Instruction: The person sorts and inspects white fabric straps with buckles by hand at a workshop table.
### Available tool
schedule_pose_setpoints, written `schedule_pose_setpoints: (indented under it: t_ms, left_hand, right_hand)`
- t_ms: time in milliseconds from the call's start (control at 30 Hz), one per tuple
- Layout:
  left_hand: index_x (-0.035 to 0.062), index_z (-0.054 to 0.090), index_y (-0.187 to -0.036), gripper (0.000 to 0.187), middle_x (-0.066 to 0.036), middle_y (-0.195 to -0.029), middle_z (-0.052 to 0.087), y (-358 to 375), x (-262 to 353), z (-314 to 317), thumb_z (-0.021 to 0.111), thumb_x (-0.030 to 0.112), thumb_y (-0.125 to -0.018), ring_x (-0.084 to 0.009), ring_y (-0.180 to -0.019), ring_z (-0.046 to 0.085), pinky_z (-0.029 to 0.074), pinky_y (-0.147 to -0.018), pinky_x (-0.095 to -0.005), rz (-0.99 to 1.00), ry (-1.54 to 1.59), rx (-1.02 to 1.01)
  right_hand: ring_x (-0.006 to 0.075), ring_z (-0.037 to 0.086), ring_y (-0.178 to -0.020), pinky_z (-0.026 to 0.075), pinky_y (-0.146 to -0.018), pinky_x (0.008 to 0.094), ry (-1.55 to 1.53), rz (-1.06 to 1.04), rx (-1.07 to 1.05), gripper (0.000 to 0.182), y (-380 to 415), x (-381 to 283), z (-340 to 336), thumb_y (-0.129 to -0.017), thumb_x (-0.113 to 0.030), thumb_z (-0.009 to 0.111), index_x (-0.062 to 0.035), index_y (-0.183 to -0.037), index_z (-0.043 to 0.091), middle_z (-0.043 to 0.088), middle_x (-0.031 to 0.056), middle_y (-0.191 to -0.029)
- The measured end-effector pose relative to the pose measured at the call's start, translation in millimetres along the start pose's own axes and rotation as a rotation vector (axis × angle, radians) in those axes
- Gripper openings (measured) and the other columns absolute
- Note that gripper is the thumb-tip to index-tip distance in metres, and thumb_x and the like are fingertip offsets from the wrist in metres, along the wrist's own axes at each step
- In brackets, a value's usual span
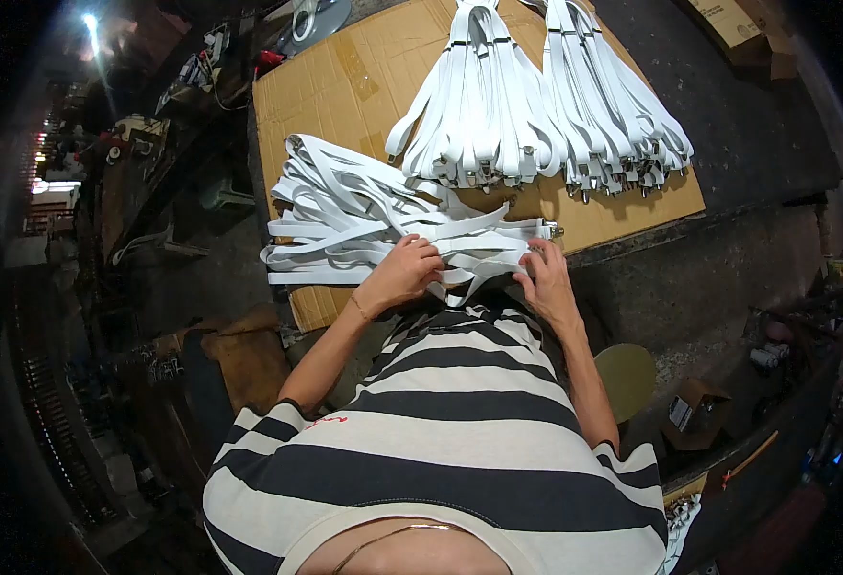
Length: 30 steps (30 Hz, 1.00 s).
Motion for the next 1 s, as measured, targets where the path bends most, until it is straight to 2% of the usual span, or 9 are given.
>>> schedule_pose_setpoints:
  t_ms: [167, 267, 467, 567, 633, 667, 733, 867, 1000]
  left_hand:
    - [0.0047, 0.062, -0.083, 0.011, -0.008, -0.084, 0.058, 19, 3, 7, 0.065, 0.013, -0.076, -0.0251, -0.089, 0.054, 0.038, -0.09, -0.0392, -0.165, -0.099, 0.034]
    - [0.0048, 0.062, -0.084, 0.011, -0.008, -0.084, 0.058, 23, -1, 12, 0.064, 0.012, -0.076, -0.0257, -0.088, 0.054, 0.038, -0.088, -0.0392, -0.26, -0.155, 0.152]
    - [0.0042, 0.061, -0.084, 0.011, -0.009, -0.084, 0.058, 13, 13, -14, 0.064, 0.011, -0.076, -0.0269, -0.088, 0.053, 0.039, -0.086, -0.0381, -0.252, -0.015, 0.19]
    - [0.0033, 0.06, -0.084, 0.011, -0.01, -0.084, 0.058, 11, 30, -60, 0.064, 0.012, -0.077, -0.0276, -0.087, 0.054, 0.039, -0.085, -0.0376, -0.209, 0.095, 0.143]
    - [0.0028, 0.06, -0.084, 0.012, -0.01, -0.083, 0.058, 12, 29, -75, 0.064, 0.012, -0.078, -0.0282, -0.086, 0.054, 0.039, -0.084, -0.0377, -0.208, 0.131, 0.13]
    - [0.0026, 0.06, -0.085, 0.012, -0.01, -0.083, 0.058, 11, 25, -80, 0.064, 0.013, -0.079, -0.0288, -0.085, 0.054, 0.04, -0.083, -0.0379, -0.255, 0.129, 0.083]
    - [0.0028, 0.06, -0.085, 0.013, -0.012, -0.08, 0.059, 8, 19, -84, 0.062, 0.014, -0.08, -0.0305, -0.082, 0.055, 0.041, -0.079, -0.0393, -0.302, 0.063, 0.048]
    - [0.004, 0.061, -0.08, 0.01, -0.013, -0.08, 0.061, 4, 10, -63, 0.062, 0.013, -0.078, -0.0315, -0.083, 0.057, 0.041, -0.076, -0.041, -0.351, -0.063, -0.02]
    - [0.0039, 0.061, -0.075, 0.007, -0.014, -0.076, 0.063, 10, 2, -39, 0.062, 0.011, -0.075, -0.0332, -0.08, 0.06, 0.042, -0.072, -0.0436, -0.483, -0.086, -0.174]
  right_hand:
    - [0.0325, 0.05, -0.102, 0.042, -0.085, 0.0391, -0.099, -0.004, -0.017, 0.021, -9, -2, -5, -0.073, -0.003, 0.068, 0.0004, -0.087, 0.052, 0.05, 0.0156, -0.107]
    - [0.0319, 0.053, -0.095, 0.043, -0.081, 0.0383, -0.065, 0.15, -0.182, 0.019, -16, -2, -4, -0.075, -0.003, 0.065, 0.0005, -0.089, 0.053, 0.053, 0.0158, -0.1]
    - [0.0346, 0.054, -0.088, 0.043, -0.08, 0.0418, 0.05, 0.024, 0.037, 0.018, -28, -5, -1, -0.076, -0.006, 0.064, -0.0012, -0.092, 0.057, 0.056, 0.0149, -0.086]
    - [0.0305, 0.057, -0.082, 0.045, -0.077, 0.0382, -0.052, 0.006, 0.024, 0.02, -28, 4, 3, -0.077, -0.007, 0.065, -0.0016, -0.095, 0.059, 0.059, 0.0134, -0.085]
    - [0.0209, 0.058, -0.078, 0.046, -0.073, 0.032, -0.388, 0.267, -0.113, 0.021, -26, 9, 6, -0.078, -0.009, 0.068, -0.0003, -0.096, 0.06, 0.061, 0.0098, -0.084]
    - [0.0209, 0.058, -0.078, 0.046, -0.073, 0.032, -0.391, 0.263, -0.119, 0.021, -25, 13, 9, -0.078, -0.009, 0.068, -0.0003, -0.096, 0.06, 0.061, 0.0098, -0.084]
    - [0.0113, 0.055, -0.078, 0.045, -0.071, 0.0256, -0.562, 0.278, -0.156, 0.023, -26, 23, 13, -0.077, -0.009, 0.07, -0.0004, -0.096, 0.061, 0.061, 0.0042, -0.085]
    - [0.0066, 0.054, -0.079, 0.044, -0.07, 0.0213, -0.771, 0.365, -0.135, 0.023, -28, 29, -3, -0.075, -0.002, 0.071, -0.001, -0.096, 0.061, 0.06, -0.0018, -0.087]
    - [0.0076, 0.054, -0.076, 0.044, -0.068, 0.0218, -0.87, 0.385, -0.085, 0.022, -27, 30, -18, -0.075, -0.001, 0.071, -0.0009, -0.095, 0.062, 0.06, -0.0013, -0.086]
Point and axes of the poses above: each hand's wrist, its own y-axis away from the middle knuckle, its own z-axis out of the palm, x = y × z, the point moved 1 cm from there along -y, towards the middle knuckle
